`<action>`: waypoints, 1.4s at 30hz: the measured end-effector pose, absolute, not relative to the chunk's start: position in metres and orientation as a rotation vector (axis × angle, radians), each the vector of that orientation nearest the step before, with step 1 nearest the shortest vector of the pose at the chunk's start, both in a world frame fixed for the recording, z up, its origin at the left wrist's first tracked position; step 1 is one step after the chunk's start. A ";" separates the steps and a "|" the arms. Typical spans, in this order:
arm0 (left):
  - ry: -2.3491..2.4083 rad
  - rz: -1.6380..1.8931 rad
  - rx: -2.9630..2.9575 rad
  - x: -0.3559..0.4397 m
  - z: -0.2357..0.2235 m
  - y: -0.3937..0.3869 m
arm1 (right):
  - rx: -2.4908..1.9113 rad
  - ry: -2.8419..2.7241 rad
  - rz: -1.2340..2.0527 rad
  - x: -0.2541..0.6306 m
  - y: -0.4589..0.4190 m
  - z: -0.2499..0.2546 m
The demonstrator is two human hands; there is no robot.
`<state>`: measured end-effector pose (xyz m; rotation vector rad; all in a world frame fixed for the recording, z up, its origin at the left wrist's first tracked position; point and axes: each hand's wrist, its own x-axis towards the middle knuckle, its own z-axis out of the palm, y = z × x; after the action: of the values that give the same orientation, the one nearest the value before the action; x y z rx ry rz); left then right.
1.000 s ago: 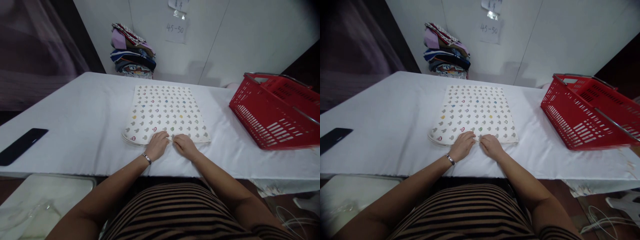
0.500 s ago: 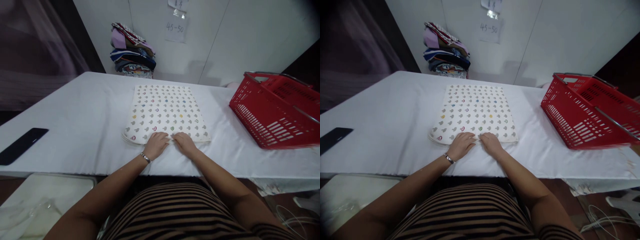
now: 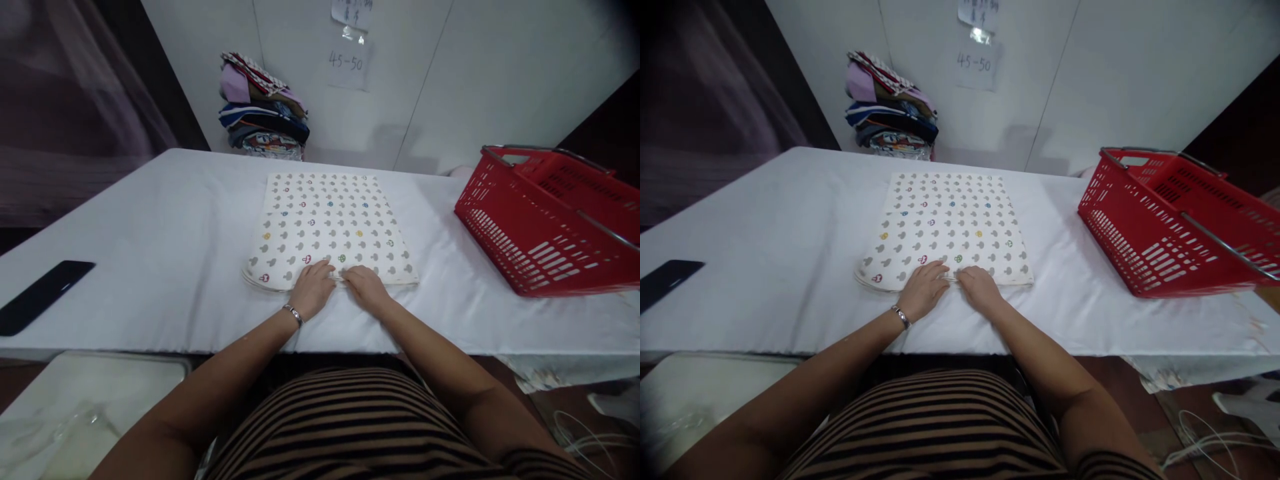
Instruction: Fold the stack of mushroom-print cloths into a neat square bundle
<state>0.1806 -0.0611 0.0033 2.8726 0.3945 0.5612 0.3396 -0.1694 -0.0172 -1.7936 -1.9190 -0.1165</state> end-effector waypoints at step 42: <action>0.419 0.753 2.828 0.158 0.004 -0.056 | -1.831 -1.966 -0.037 0.340 -0.172 -0.010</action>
<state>0.1579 -0.0562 0.0043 2.8283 0.4191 0.7533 0.3403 -0.1723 -0.0099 -1.8308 -1.9658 -0.0373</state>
